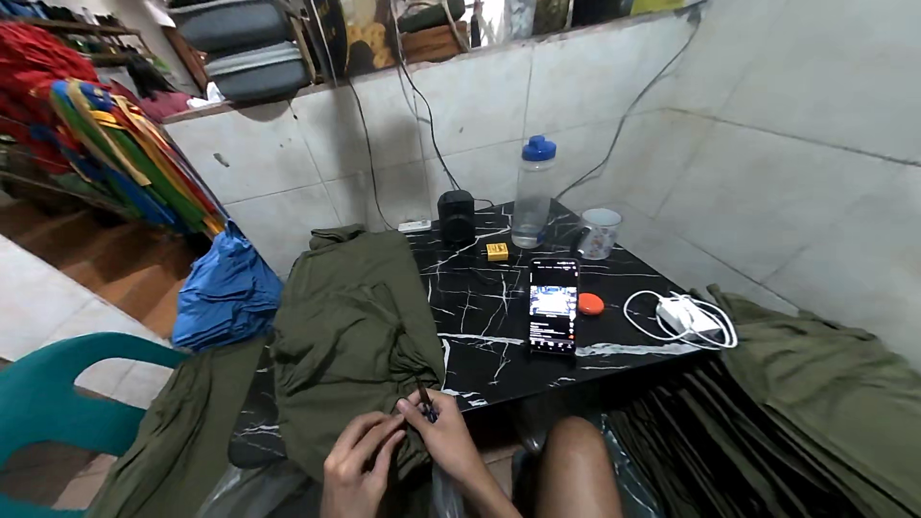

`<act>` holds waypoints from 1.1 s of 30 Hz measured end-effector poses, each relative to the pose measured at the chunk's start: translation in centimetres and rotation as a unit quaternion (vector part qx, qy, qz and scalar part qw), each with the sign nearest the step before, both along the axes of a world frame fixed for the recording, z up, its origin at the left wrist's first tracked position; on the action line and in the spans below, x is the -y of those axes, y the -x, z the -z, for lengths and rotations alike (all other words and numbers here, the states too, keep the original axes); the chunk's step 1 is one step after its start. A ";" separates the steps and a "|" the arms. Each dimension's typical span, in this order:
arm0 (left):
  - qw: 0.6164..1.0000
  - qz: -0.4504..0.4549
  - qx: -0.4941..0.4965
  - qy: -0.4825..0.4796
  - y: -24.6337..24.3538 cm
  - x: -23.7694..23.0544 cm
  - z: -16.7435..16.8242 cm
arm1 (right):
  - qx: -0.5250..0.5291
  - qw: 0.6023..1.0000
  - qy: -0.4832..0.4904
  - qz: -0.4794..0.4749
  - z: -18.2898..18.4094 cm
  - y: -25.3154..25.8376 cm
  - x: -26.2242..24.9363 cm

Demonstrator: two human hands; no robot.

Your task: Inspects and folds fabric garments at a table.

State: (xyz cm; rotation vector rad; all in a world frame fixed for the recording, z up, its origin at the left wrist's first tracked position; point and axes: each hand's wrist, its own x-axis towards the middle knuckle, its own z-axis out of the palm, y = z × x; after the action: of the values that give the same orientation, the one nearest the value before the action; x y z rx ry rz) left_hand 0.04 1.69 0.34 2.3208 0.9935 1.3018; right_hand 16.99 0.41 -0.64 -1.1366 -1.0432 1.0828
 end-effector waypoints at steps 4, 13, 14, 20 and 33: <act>0.997 -0.007 0.000 -0.072 -0.8 -1.1 2.2 | -0.059 0.998 0.033 -0.002 -0.1 -0.6 0.0; 0.996 0.048 -0.075 0.001 -0.9 -1.4 1.1 | -0.048 0.998 0.042 0.014 0.1 -0.7 -0.1; 0.996 0.054 -0.070 0.003 -0.8 -1.4 1.0 | -0.041 0.998 0.040 0.015 0.1 -0.7 -0.1; 0.999 0.025 -0.008 -0.046 -0.9 -1.5 1.6 | 0.001 1.000 0.021 0.019 0.0 -0.5 -0.2; 0.994 -0.050 0.091 0.037 -2.2 0.0 1.2 | 0.066 0.993 -0.091 -0.033 -0.6 -0.4 0.6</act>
State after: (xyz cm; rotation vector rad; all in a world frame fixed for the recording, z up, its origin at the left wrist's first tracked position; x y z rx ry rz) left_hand 2.25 1.70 -0.84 2.0778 1.0894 1.4595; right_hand 17.37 -0.21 -0.08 -1.0426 -1.2649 0.9536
